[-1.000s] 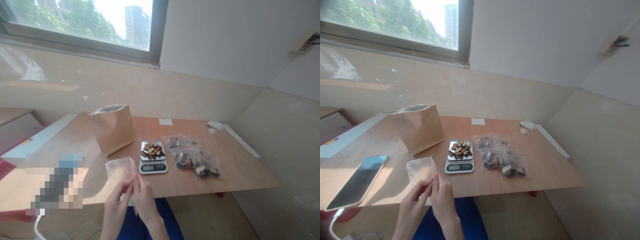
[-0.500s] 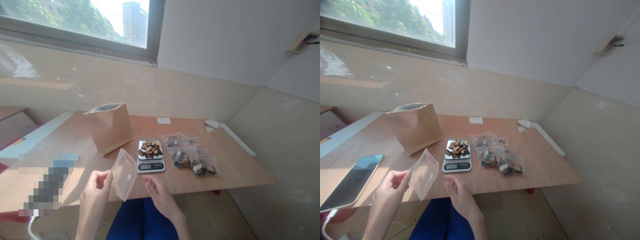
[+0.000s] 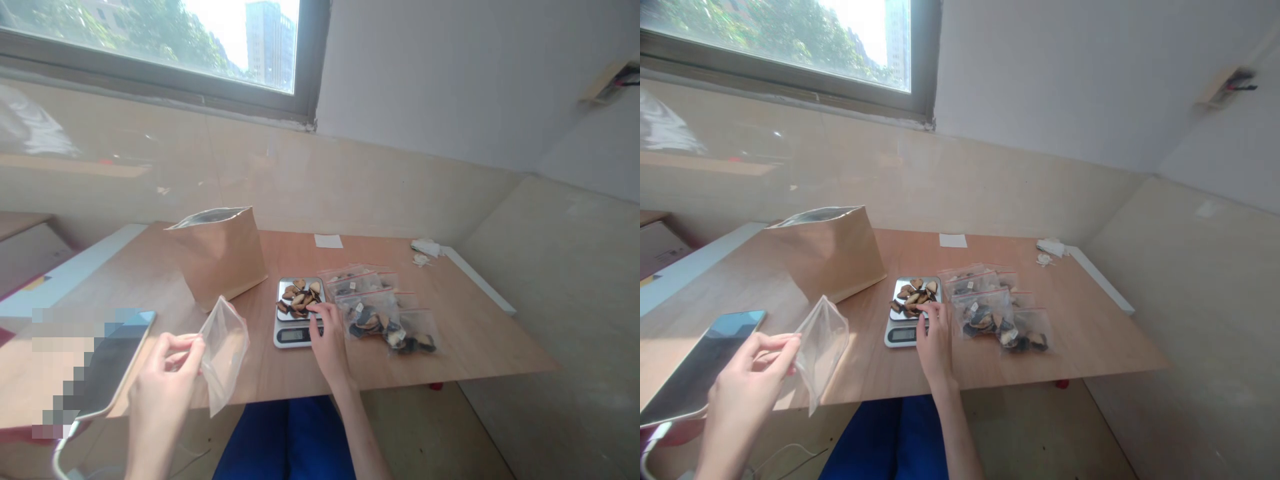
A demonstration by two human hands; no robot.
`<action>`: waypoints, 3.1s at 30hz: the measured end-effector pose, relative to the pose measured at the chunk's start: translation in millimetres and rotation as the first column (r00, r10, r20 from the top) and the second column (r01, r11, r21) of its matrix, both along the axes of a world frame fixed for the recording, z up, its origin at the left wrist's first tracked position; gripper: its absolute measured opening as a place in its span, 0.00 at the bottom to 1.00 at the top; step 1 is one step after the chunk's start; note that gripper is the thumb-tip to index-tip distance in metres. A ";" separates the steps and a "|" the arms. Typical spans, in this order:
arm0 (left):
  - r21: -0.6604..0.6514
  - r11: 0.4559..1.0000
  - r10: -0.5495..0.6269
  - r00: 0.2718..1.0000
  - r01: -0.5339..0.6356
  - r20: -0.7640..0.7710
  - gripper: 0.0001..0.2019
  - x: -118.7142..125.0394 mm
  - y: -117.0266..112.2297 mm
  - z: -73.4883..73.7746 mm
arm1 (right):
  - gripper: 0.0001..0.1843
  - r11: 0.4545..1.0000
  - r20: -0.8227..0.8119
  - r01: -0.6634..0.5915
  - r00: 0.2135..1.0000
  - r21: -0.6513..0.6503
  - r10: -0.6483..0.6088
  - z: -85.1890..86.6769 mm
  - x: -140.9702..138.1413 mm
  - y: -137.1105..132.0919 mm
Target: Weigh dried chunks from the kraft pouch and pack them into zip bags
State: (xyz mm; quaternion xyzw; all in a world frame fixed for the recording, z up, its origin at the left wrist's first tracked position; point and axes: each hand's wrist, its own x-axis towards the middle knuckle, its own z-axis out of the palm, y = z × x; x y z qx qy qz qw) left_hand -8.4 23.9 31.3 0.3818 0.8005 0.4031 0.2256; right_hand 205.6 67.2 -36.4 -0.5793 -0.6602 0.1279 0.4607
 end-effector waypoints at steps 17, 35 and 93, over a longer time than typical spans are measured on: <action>0.201 0.978 -0.043 0.997 0.054 -0.061 0.13 -7.2 -8.4 -13.4 | 0.08 0.981 0.107 0.184 0.978 -0.066 -0.177 -33.1 32.5 34.0; -0.026 0.996 0.090 0.990 -0.087 0.111 0.18 -31.4 -14.5 -17.3 | 0.05 0.909 0.044 -0.221 0.975 0.354 0.220 203.9 -24.9 103.0; 0.128 0.992 -0.040 0.979 0.015 0.200 0.15 6.3 -3.4 -18.2 | 0.14 0.828 -0.172 -0.470 0.882 -0.306 0.438 49.8 -49.9 22.7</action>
